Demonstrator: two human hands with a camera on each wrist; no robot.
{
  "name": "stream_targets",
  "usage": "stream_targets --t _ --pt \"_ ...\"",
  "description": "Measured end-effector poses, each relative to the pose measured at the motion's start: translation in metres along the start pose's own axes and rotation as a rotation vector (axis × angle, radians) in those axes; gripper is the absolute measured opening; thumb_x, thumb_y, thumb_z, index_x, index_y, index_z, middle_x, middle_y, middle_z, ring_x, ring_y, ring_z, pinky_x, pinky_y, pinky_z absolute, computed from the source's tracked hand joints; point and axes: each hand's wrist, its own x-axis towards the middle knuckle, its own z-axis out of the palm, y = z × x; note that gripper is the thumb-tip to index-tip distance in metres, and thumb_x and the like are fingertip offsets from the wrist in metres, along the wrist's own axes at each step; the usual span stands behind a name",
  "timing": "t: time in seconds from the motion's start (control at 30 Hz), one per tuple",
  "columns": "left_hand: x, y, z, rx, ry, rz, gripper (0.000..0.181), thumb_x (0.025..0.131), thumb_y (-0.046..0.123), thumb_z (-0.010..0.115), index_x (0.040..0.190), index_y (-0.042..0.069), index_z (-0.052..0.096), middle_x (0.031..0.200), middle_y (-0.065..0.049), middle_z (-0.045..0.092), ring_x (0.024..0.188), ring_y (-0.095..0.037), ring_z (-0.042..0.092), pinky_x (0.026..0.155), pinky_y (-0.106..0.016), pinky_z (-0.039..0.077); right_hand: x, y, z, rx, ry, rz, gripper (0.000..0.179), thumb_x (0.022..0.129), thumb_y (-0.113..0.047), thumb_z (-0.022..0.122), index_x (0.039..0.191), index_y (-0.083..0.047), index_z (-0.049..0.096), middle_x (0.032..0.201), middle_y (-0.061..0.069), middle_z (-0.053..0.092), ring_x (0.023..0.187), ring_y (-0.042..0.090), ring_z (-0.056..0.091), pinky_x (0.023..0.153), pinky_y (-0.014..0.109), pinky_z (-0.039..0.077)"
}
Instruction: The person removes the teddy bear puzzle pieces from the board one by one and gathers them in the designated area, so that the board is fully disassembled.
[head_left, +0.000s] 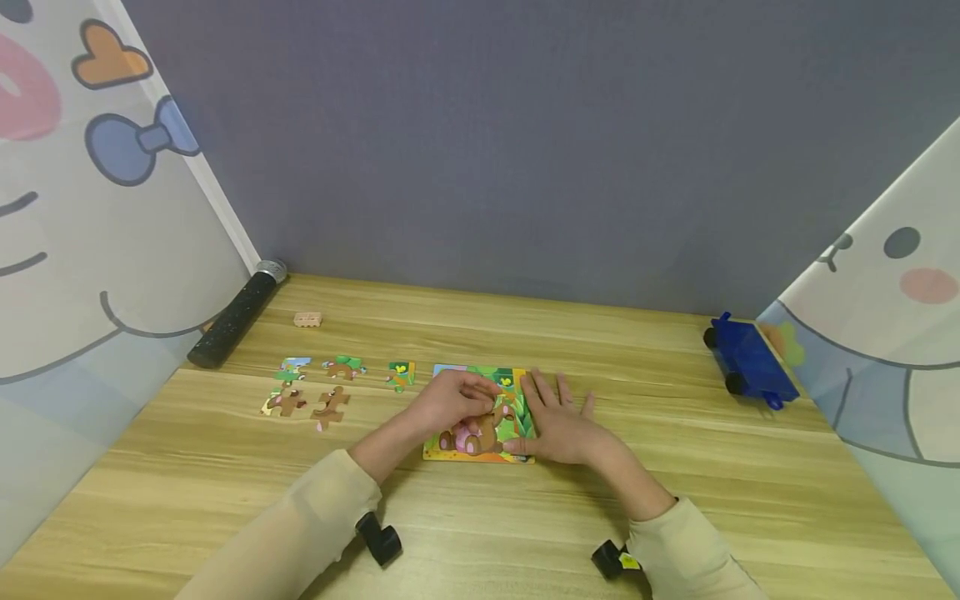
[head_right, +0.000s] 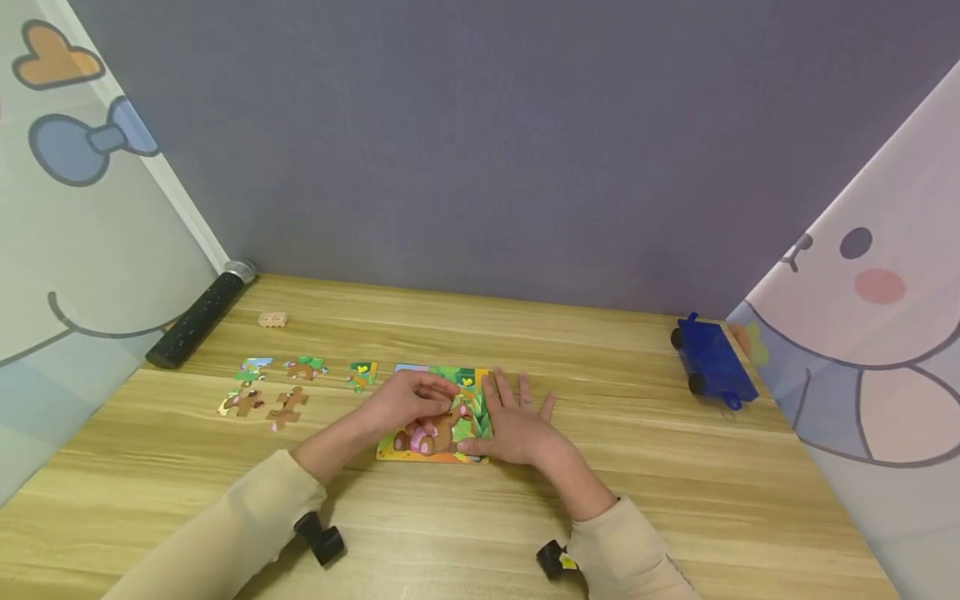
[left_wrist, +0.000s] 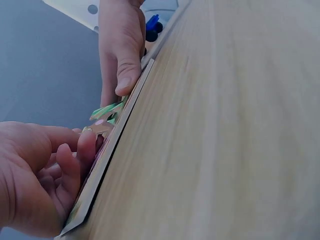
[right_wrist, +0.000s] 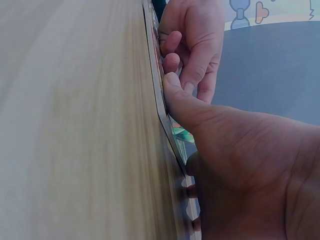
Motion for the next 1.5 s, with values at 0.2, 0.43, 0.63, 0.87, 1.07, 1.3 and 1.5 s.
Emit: stream_targets --t 0.2,0.43,0.63,0.87,1.07,1.3,1.5 --pt "0.002 -0.003 0.003 -0.018 0.04 -0.009 0.021 0.097 0.001 0.066 0.118 -0.001 0.07 0.095 -0.01 0.072 0.052 -0.012 0.061 0.045 -0.021 0.048 0.0 -0.001 0.0 -0.005 0.004 -0.001 0.11 0.089 -0.068 0.062 0.162 -0.006 0.005 0.168 0.015 -0.005 0.147 0.051 -0.011 0.099 0.085 -0.007" --pt "0.001 -0.003 0.002 -0.061 0.061 -0.03 0.022 0.097 0.001 0.066 0.119 -0.001 0.069 0.094 -0.012 0.073 0.051 -0.011 0.061 0.043 -0.02 0.046 0.001 0.001 0.001 0.001 0.001 -0.007 0.111 0.089 -0.069 0.06 0.162 -0.007 0.005 0.168 0.015 -0.006 0.147 0.051 -0.011 0.098 0.085 -0.008" --pt "0.001 -0.002 0.002 -0.07 0.068 -0.052 0.022 0.098 0.002 0.065 0.119 0.001 0.069 0.096 -0.011 0.073 0.051 -0.011 0.061 0.042 -0.021 0.044 0.0 -0.001 0.002 -0.034 0.019 0.013 0.101 0.095 -0.066 0.054 0.163 -0.008 0.006 0.168 0.016 -0.005 0.148 0.05 -0.01 0.1 0.085 -0.006" --pt "0.0 -0.002 0.003 -0.07 0.071 -0.075 0.021 0.097 0.003 0.066 0.118 0.003 0.07 0.093 -0.009 0.073 0.051 -0.011 0.06 0.04 -0.022 0.041 0.001 -0.006 0.006 -0.066 0.056 0.048 0.1 0.095 -0.066 0.054 0.163 -0.007 0.01 0.168 0.016 -0.002 0.148 0.05 -0.008 0.099 0.085 -0.002" --pt "-0.002 -0.002 -0.001 -0.078 0.044 -0.085 0.022 0.098 0.005 0.065 0.12 0.005 0.069 0.088 -0.012 0.071 0.05 -0.013 0.058 0.04 -0.023 0.04 0.002 -0.005 0.007 -0.056 0.065 0.051 0.101 0.094 -0.067 0.055 0.163 -0.007 0.012 0.168 0.016 -0.001 0.149 0.049 -0.007 0.099 0.086 -0.002" --pt "-0.008 -0.004 -0.017 -0.01 0.053 -0.035 0.022 0.097 0.008 0.066 0.12 0.006 0.069 0.095 -0.009 0.073 0.059 -0.015 0.062 0.051 -0.024 0.045 0.005 -0.003 0.01 -0.04 0.061 0.069 0.105 0.091 -0.072 0.055 0.163 -0.011 0.011 0.169 0.012 -0.002 0.15 0.048 -0.007 0.1 0.085 -0.003" --pt "-0.018 -0.004 -0.034 -0.033 0.068 -0.053 0.024 0.098 0.008 0.066 0.122 0.005 0.068 0.101 -0.011 0.072 0.06 -0.016 0.061 0.051 -0.025 0.043 0.009 0.004 0.015 -0.029 0.072 0.064 0.106 0.089 -0.076 0.053 0.164 -0.015 0.009 0.169 0.008 -0.005 0.15 0.045 -0.009 0.101 0.084 -0.004"
